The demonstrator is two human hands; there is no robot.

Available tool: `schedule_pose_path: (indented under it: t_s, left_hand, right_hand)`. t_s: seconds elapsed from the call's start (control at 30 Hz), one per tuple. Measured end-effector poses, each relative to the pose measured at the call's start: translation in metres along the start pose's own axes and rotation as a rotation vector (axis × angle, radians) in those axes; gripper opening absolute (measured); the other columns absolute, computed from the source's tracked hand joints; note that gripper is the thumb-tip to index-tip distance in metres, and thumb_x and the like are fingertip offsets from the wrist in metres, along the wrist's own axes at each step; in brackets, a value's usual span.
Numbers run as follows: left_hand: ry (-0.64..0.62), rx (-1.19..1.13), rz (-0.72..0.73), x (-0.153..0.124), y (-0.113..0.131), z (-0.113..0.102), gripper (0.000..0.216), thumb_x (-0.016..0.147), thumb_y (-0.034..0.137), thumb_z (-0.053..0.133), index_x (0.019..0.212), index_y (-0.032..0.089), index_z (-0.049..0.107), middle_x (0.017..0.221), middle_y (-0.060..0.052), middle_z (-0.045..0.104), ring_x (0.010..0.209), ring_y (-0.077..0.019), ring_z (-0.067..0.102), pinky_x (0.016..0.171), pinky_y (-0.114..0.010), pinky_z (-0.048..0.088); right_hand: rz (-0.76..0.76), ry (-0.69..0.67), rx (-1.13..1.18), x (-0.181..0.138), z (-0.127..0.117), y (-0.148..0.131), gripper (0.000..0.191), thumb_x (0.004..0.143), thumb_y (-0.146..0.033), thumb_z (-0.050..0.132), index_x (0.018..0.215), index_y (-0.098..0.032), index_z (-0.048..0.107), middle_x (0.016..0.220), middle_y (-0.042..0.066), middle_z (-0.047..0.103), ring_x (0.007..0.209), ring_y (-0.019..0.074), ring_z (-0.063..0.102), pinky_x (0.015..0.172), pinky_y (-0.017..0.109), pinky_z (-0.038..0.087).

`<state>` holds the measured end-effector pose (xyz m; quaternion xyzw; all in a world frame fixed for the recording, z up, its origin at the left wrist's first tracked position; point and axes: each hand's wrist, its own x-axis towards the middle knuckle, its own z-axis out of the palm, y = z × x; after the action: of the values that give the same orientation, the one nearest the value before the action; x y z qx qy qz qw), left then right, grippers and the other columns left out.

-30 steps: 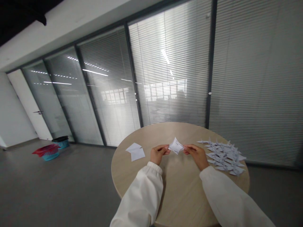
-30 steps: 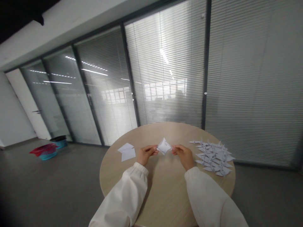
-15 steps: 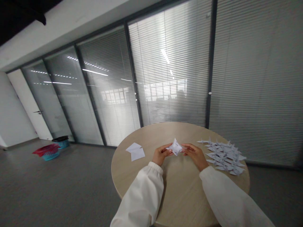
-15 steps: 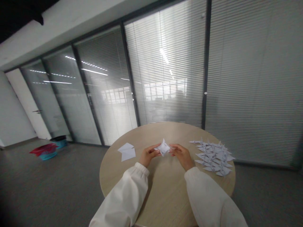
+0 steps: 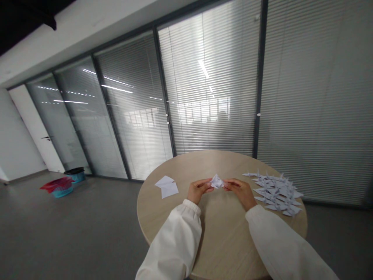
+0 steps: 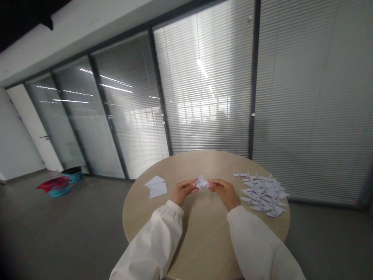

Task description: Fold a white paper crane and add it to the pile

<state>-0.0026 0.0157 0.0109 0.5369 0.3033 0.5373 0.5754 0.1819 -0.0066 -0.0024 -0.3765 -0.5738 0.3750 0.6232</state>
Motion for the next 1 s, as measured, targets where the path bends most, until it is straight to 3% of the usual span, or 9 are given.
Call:
schedule_pose_path:
  t_s: [0.3,0.53,0.67,0.83,1.0]
  left_hand:
    - [0.012,0.049,0.002,-0.002,0.001,0.003,0.04,0.05,0.032,0.075,0.081,0.008,0.068,0.074,-0.009,0.068,0.066,-0.017,0.062,0.071,-0.033,0.052]
    - [0.021,0.154,0.067,-0.003,0.0,0.006,0.033,0.055,0.037,0.071,0.073,0.011,0.062,0.061,-0.003,0.062,0.061,-0.0146,0.06,0.056,-0.026,0.053]
    - [0.041,0.169,0.098,-0.003,-0.001,0.006,0.037,0.058,0.039,0.068,0.083,0.015,0.054,0.058,0.002,0.057,0.06,-0.0139,0.06,0.05,-0.023,0.051]
    - [0.069,0.136,0.115,-0.004,-0.002,0.006,0.055,0.058,0.037,0.069,0.105,0.018,0.05,0.061,0.002,0.059,0.06,-0.0125,0.059,0.056,-0.026,0.052]
    - [0.095,0.097,0.043,-0.001,-0.005,0.006,0.043,0.053,0.037,0.072,0.085,0.01,0.063,0.069,-0.005,0.065,0.063,-0.0131,0.06,0.062,-0.026,0.051]
  right_hand:
    - [0.008,-0.036,0.02,-0.002,0.005,-0.004,0.039,0.065,-0.048,0.062,0.085,-0.016,0.067,0.085,0.007,0.067,0.077,0.0221,0.062,0.067,0.034,0.054]
    - [0.021,-0.01,-0.018,-0.002,0.006,-0.002,0.036,0.062,-0.045,0.065,0.081,-0.015,0.063,0.075,0.006,0.066,0.067,0.0186,0.061,0.057,0.028,0.052]
    - [0.026,-0.024,0.013,-0.002,0.007,0.0,0.041,0.06,-0.045,0.067,0.087,-0.015,0.06,0.078,0.007,0.065,0.07,0.0191,0.061,0.056,0.028,0.052]
    - [0.045,-0.035,0.037,-0.001,0.008,0.003,0.047,0.062,-0.045,0.065,0.097,-0.014,0.059,0.079,0.007,0.065,0.071,0.0197,0.061,0.056,0.028,0.051]
    - [0.104,-0.106,0.004,-0.001,0.01,0.009,0.042,0.064,-0.05,0.061,0.082,-0.013,0.065,0.074,0.009,0.067,0.066,0.0203,0.063,0.057,0.029,0.051]
